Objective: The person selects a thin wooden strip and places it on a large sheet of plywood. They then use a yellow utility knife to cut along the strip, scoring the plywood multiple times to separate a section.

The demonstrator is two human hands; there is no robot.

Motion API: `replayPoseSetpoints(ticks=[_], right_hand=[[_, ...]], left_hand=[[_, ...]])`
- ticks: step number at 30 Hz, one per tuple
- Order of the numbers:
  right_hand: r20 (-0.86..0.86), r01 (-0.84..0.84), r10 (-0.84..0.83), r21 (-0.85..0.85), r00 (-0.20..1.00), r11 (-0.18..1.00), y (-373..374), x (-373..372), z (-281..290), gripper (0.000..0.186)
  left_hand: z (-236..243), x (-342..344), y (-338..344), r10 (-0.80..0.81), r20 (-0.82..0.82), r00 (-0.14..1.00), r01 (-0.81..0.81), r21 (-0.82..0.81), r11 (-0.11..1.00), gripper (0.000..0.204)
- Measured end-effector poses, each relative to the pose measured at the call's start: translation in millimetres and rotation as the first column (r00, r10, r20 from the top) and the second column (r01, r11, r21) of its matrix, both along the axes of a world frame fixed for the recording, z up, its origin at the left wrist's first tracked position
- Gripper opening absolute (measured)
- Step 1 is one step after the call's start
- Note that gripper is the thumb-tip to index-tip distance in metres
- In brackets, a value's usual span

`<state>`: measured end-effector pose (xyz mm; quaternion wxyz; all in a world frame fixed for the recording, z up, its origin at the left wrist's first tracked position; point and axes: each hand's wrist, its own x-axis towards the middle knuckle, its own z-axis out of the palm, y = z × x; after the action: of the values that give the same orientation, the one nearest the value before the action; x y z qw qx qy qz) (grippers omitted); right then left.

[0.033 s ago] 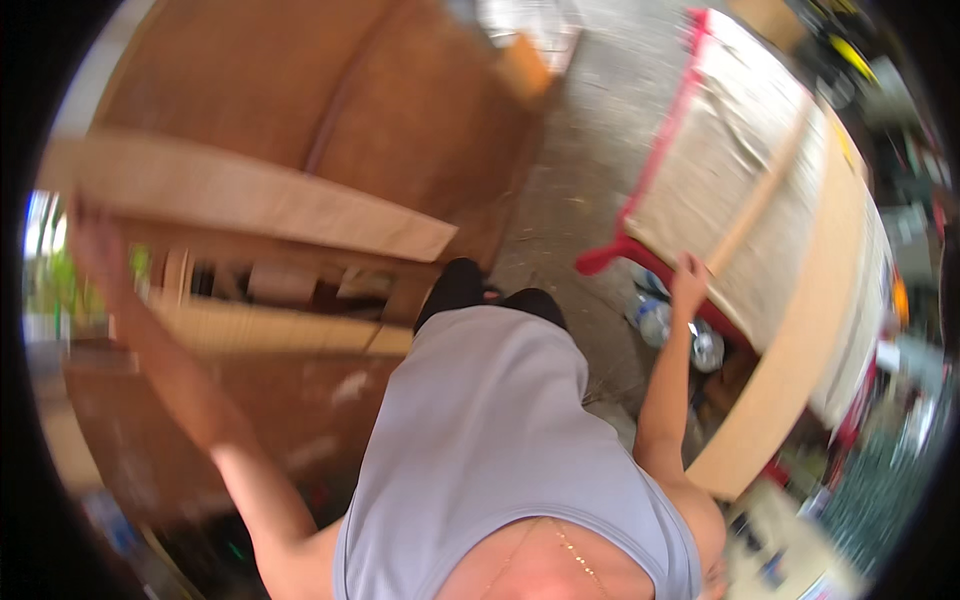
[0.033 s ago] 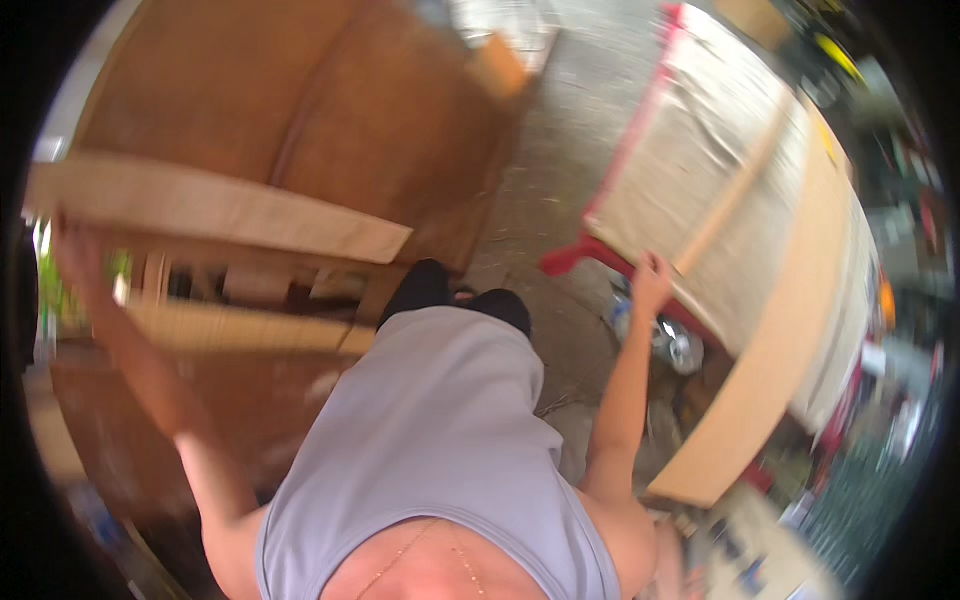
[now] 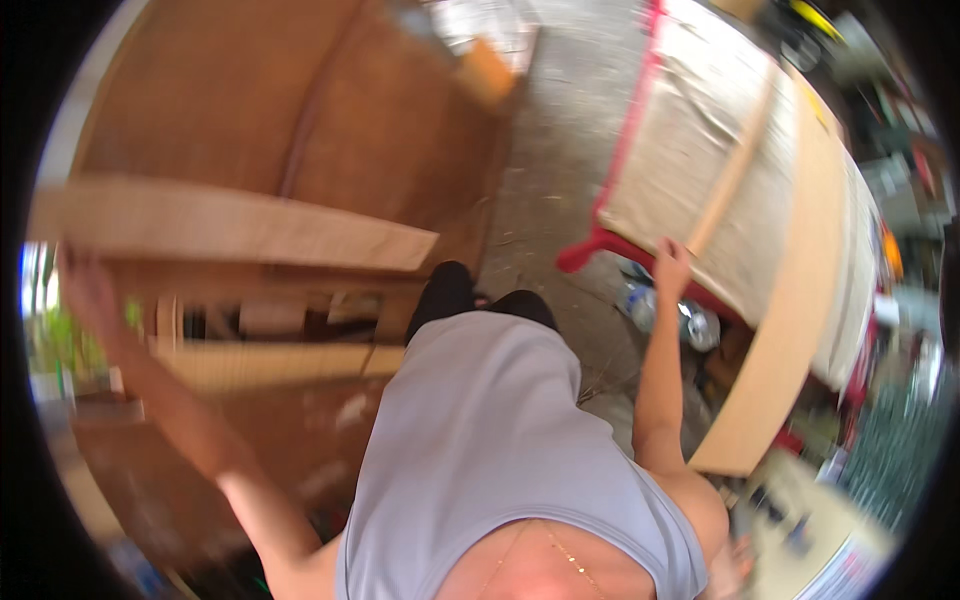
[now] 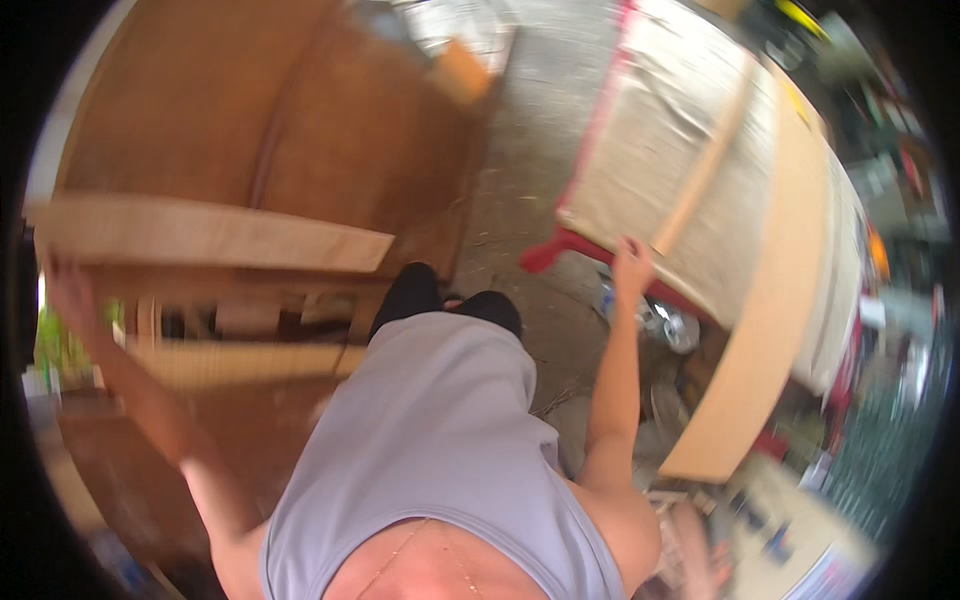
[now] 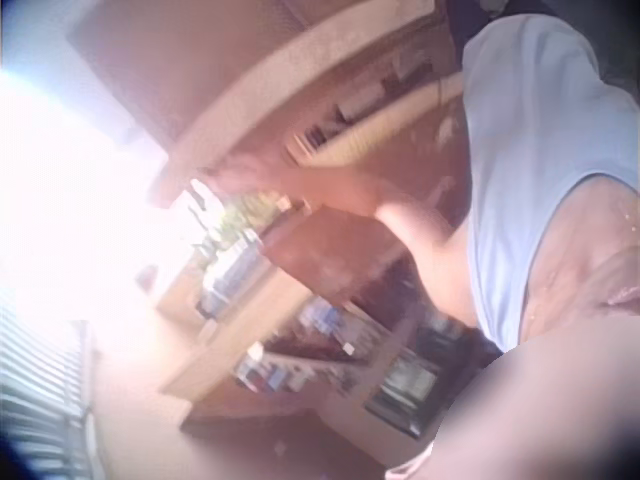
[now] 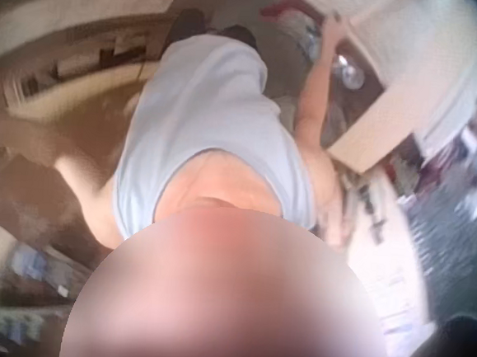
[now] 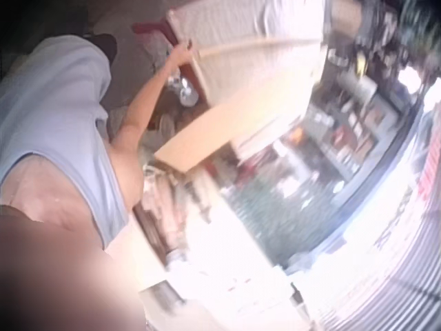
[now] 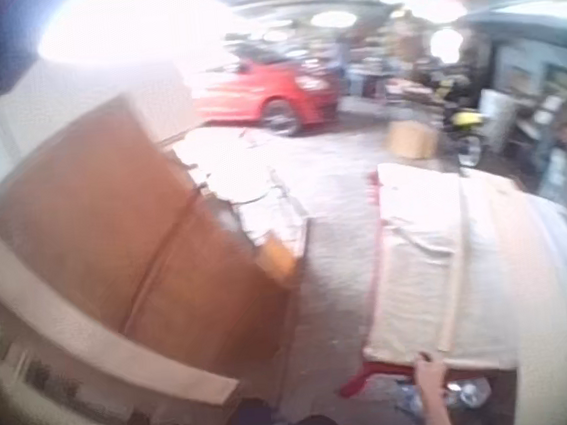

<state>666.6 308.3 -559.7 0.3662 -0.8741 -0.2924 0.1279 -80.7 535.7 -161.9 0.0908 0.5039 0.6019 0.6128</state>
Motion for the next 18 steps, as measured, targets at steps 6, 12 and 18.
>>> replayPoseSetpoints(ticks=[6, 12, 18], right_hand=[[0.035, 0.115, -0.123, 0.176, 0.992, 0.978, 12.9, 2.9, 7.8, 0.028], [0.246, 0.263, -0.286, 0.122, 0.926, 0.957, 49.5, 59.2, 6.6, 0.036], [0.392, 0.490, -0.421, -0.089, 0.818, 0.867, 115.7, 143.7, -6.2, 0.058]], left_hand=[[-22.0, 81.5, 123.6, -0.249, 0.397, 0.883, 0.238, 0.076, 0.968, 0.041], [-53.6, 165.4, 317.3, -0.436, 0.548, 0.714, 0.448, 0.120, 0.886, 0.032], [-96.6, 294.3, 519.1, -0.588, 0.662, 0.465, 0.701, 0.132, 0.701, 0.028]])
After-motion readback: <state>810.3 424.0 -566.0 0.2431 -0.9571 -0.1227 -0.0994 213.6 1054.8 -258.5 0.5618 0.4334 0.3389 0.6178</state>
